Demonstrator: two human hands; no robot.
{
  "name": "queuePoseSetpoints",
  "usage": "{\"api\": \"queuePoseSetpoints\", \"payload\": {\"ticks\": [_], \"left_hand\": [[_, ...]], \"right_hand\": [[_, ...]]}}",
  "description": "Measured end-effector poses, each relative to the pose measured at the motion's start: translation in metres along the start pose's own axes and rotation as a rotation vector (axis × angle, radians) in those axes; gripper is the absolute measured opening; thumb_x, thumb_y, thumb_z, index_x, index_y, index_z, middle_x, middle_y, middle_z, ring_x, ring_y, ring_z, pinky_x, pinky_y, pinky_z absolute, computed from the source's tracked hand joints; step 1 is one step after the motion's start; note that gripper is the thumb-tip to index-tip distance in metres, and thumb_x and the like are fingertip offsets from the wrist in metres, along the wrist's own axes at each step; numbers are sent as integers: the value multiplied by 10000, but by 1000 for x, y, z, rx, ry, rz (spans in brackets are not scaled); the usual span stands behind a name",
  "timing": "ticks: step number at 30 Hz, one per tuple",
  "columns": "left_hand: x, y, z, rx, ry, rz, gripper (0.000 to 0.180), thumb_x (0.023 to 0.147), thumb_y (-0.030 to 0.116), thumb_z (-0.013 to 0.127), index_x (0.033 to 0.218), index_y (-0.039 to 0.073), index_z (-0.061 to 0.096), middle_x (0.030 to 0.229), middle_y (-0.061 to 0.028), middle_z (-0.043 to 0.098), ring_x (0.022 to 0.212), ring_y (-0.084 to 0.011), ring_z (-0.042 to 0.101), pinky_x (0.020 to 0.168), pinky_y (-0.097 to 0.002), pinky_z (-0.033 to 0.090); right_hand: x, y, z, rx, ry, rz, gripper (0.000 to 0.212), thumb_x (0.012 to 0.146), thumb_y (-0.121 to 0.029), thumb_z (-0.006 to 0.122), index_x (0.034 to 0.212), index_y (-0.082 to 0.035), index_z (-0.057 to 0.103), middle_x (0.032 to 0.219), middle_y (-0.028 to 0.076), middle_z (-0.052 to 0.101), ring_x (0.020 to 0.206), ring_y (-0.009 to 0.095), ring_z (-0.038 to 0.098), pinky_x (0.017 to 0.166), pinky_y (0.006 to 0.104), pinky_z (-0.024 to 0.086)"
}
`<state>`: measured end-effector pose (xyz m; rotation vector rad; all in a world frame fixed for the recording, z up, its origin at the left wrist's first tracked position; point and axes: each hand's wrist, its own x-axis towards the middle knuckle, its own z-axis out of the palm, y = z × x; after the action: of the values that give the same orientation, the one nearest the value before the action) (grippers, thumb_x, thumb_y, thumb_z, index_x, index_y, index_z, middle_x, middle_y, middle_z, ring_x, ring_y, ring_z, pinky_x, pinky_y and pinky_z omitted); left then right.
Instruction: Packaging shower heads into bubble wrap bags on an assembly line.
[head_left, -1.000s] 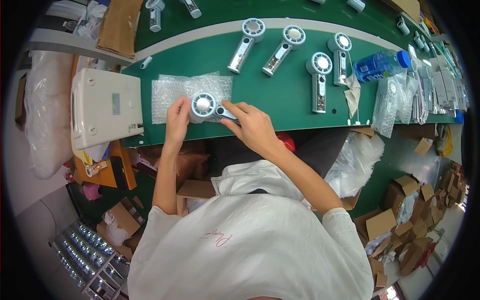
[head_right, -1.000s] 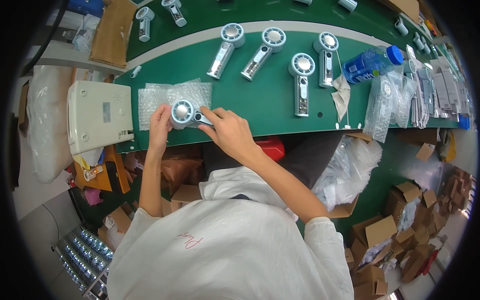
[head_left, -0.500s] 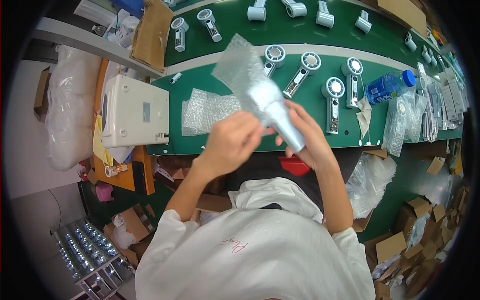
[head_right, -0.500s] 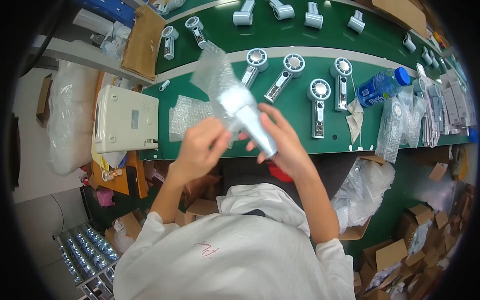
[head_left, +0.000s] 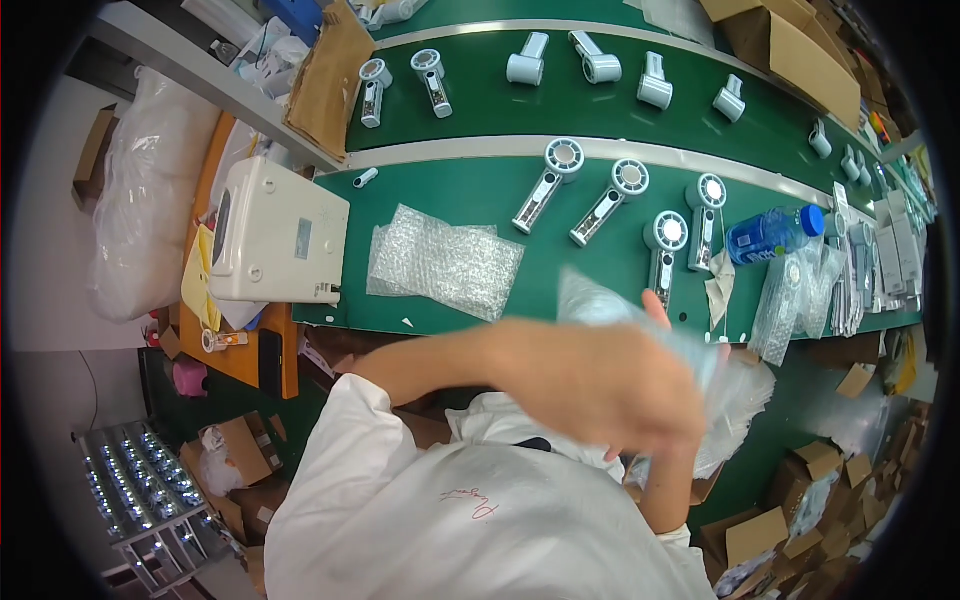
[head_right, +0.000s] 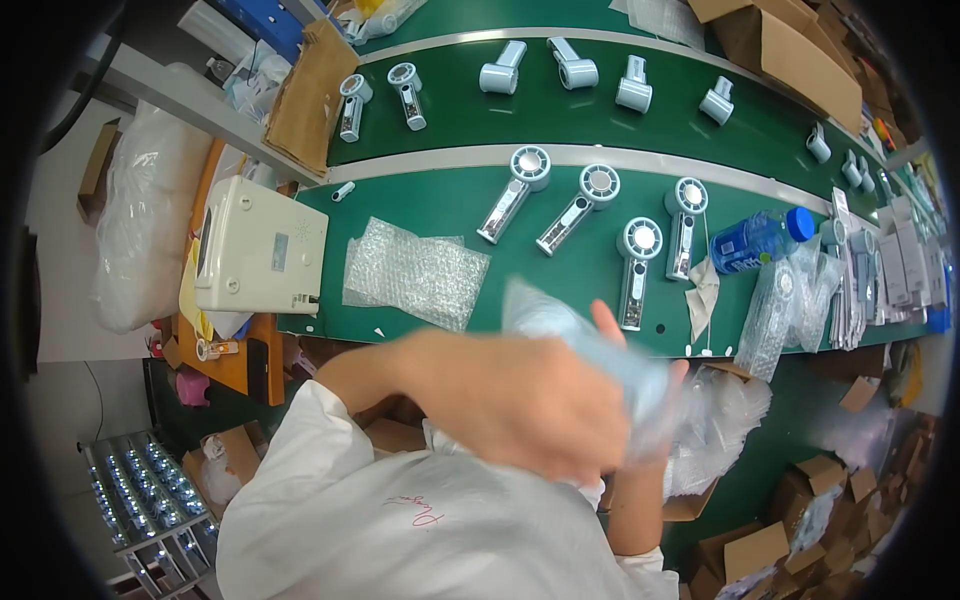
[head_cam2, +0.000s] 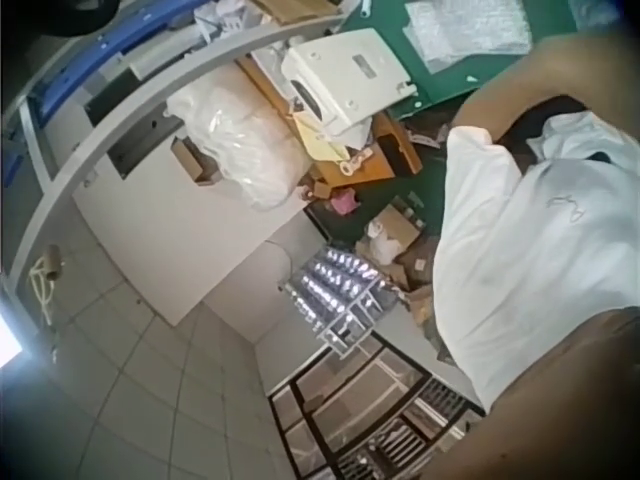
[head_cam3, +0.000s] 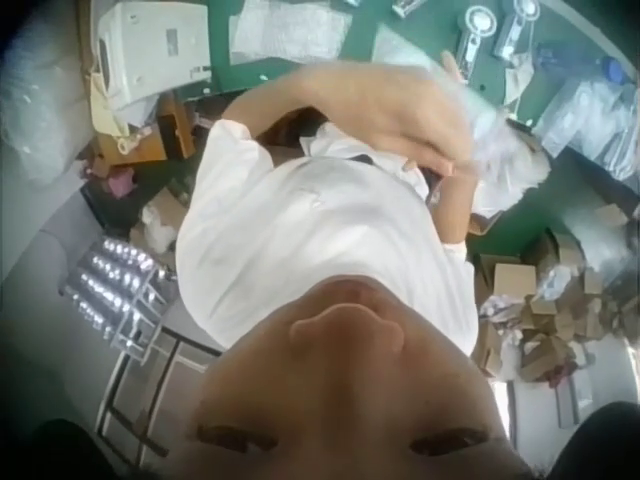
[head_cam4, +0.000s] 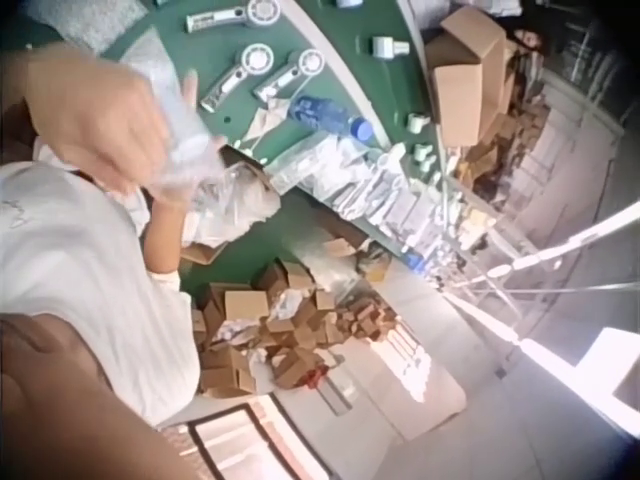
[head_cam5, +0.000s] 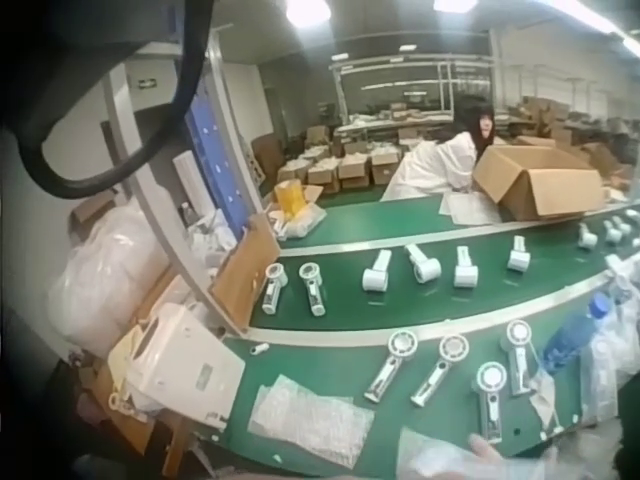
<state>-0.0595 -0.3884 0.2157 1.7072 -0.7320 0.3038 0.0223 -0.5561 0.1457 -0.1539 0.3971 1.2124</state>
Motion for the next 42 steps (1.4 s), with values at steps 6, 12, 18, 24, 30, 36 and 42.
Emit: {"api": "queuePoseSetpoints", "payload": {"ticks": [6,12,18,24,30,36,42], "left_hand": [[-34,3,-72,136,50,-220,129,948,155,589,891,41,608,971,-62,648,849,-195,596,780,-343,499],[-216,-138,-315,1419,1018,-1304,571,891,274,661,1366,46,442,1279,-215,565,1137,-372,594,949,-455,494],[-343,-170,-353,1239,1407,-1410,551,903,244,648,1360,1,460,1250,-244,595,1087,-407,612,970,-475,482],[-275,-139,-245,1140,1367,-969,401,884,150,654,1225,-52,595,1080,-212,686,910,-326,663,805,-392,531],[-202,-141,-119,952,1142,-902,408,832,94,703,1197,-70,624,1054,-193,706,841,-287,684,757,-352,545],[-200,-171,-105,1057,1022,-878,439,860,156,710,1234,-53,615,1123,-188,700,924,-286,688,830,-333,526],[-211,-173,-192,1100,1235,-803,634,896,373,681,1311,-71,498,1242,-239,576,1118,-363,571,971,-449,456]], "right_hand": [[-58,-30,-2,-966,117,-88,848,368,-190,768,1164,-94,491,1240,226,581,971,353,613,848,363,498],[-143,-202,-22,-1948,497,-941,937,661,-272,732,1508,-73,386,1462,157,474,1336,309,441,1144,399,286],[-61,-421,-112,-2256,669,-1021,667,792,3,541,1453,-17,452,1484,142,480,1374,306,424,1161,351,268],[-19,-468,-128,-2477,918,-1366,494,882,-81,572,1376,-63,551,1417,204,509,1244,339,521,1077,377,376],[-11,-469,-137,-2292,833,-1375,520,921,-113,569,1427,-31,482,1496,268,388,1338,359,441,1118,372,334],[-21,-447,-145,-2154,908,-1420,552,943,-121,556,1465,-9,417,1511,245,387,1371,360,412,1135,370,310],[-39,-455,-151,-2245,955,-1348,557,958,-121,538,1481,-6,386,1520,222,389,1379,356,404,1136,367,307]]}}
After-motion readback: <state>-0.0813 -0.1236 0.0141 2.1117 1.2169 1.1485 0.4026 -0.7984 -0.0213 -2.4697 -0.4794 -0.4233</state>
